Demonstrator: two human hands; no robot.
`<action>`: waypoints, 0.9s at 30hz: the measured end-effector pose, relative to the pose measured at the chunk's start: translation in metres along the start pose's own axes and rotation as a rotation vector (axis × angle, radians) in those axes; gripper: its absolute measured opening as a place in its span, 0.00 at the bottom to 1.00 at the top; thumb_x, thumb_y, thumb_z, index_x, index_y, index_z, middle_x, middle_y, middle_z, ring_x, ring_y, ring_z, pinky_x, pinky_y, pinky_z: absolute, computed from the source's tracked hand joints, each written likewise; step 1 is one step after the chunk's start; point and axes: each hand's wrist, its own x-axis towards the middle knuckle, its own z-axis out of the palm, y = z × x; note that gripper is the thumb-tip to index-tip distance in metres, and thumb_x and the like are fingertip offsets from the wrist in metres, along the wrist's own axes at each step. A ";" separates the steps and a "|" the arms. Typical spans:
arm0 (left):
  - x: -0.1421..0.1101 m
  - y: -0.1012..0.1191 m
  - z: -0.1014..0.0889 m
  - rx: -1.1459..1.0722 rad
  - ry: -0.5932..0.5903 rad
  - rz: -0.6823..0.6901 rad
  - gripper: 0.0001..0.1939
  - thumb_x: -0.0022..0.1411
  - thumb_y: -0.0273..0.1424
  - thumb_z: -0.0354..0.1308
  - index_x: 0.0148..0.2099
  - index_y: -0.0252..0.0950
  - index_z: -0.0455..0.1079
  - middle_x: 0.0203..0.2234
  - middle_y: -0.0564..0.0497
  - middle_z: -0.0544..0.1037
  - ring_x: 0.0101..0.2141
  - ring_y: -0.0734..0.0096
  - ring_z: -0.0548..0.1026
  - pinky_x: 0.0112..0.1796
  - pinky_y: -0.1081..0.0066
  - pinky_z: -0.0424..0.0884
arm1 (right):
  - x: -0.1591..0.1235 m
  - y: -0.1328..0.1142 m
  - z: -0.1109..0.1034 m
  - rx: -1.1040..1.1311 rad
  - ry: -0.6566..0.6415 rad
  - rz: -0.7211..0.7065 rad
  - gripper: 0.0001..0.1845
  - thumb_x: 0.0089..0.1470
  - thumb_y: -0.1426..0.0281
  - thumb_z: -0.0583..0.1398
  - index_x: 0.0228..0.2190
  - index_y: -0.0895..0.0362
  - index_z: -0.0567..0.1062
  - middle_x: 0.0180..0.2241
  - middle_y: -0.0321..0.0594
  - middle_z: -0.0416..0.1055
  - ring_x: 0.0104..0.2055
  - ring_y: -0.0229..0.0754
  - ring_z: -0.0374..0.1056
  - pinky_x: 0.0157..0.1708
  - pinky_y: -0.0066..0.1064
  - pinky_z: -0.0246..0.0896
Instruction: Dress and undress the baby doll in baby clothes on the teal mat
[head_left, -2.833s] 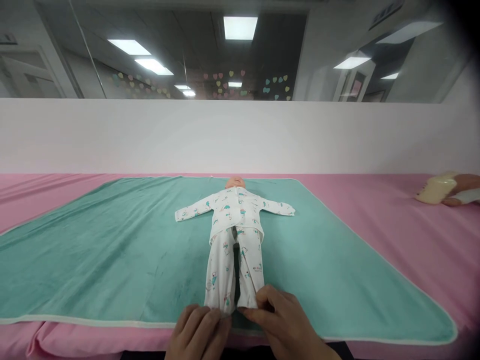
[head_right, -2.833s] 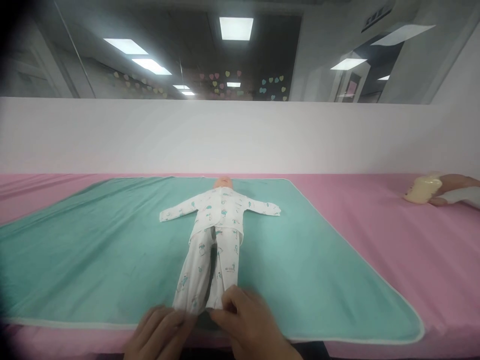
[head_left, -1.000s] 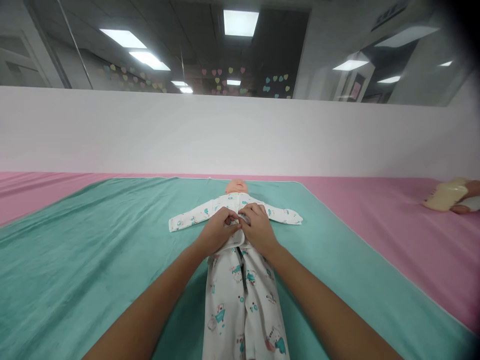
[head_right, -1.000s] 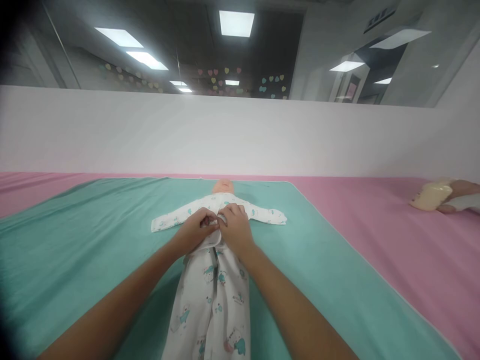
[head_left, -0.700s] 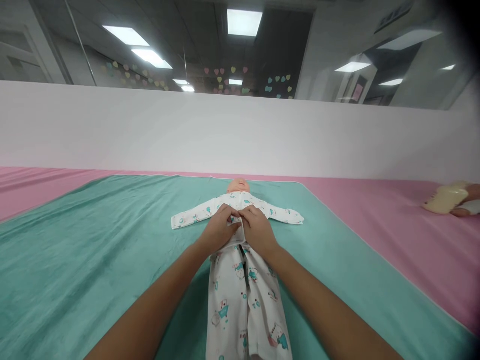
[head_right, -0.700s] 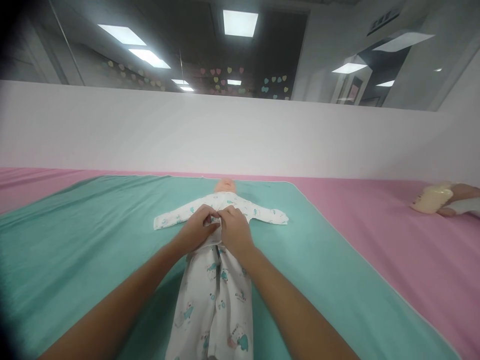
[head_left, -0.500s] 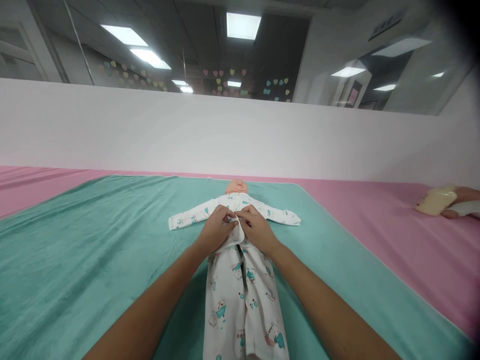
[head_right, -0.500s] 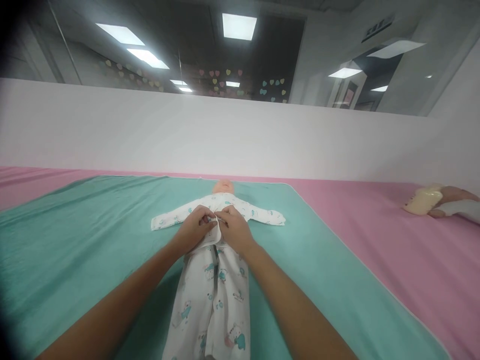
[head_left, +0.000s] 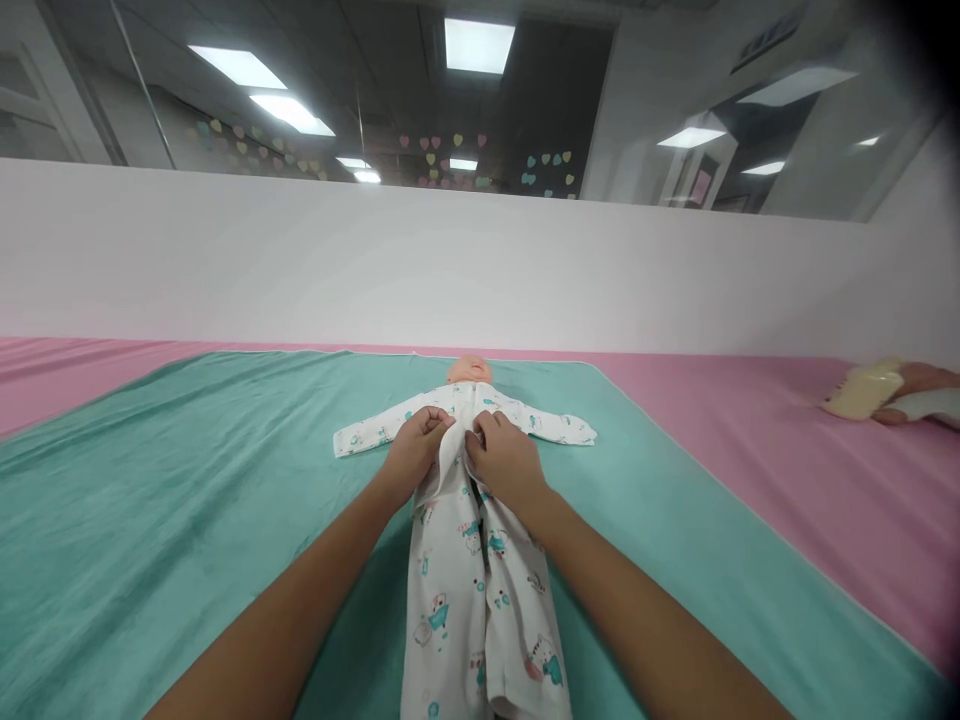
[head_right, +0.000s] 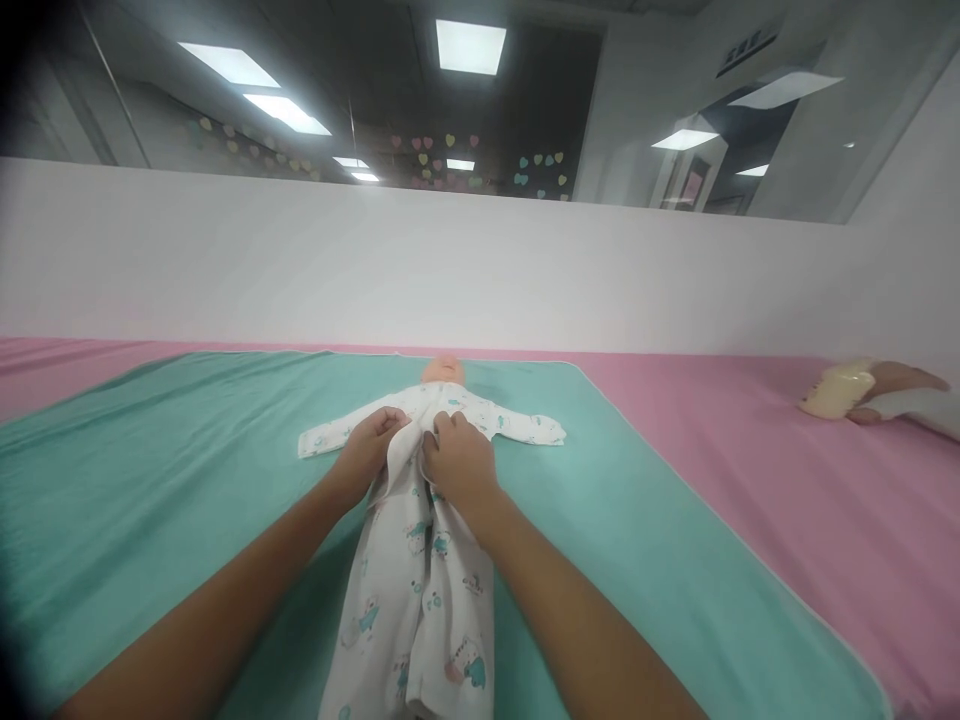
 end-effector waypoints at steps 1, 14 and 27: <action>0.000 -0.001 0.001 -0.054 0.001 -0.014 0.10 0.53 0.37 0.56 0.34 0.37 0.63 0.22 0.57 0.68 0.21 0.78 0.64 0.21 0.78 0.59 | 0.000 0.000 0.000 -0.007 -0.008 0.014 0.12 0.58 0.60 0.48 0.31 0.55 0.64 0.31 0.37 0.63 0.29 0.38 0.58 0.26 0.29 0.42; -0.005 0.000 0.012 0.222 -0.001 0.128 0.07 0.55 0.35 0.53 0.32 0.37 0.64 0.25 0.53 0.74 0.29 0.70 0.71 0.31 0.72 0.63 | 0.017 0.024 -0.008 0.552 -0.035 0.248 0.10 0.41 0.73 0.53 0.31 0.55 0.65 0.24 0.34 0.64 0.25 0.38 0.60 0.24 0.29 0.52; 0.002 0.030 0.029 -0.016 -0.052 0.092 0.03 0.51 0.29 0.54 0.30 0.36 0.63 0.20 0.56 0.67 0.24 0.77 0.65 0.27 0.76 0.61 | 0.018 0.034 -0.007 1.648 -0.209 0.398 0.16 0.37 0.63 0.66 0.27 0.59 0.71 0.23 0.33 0.67 0.23 0.31 0.61 0.25 0.24 0.59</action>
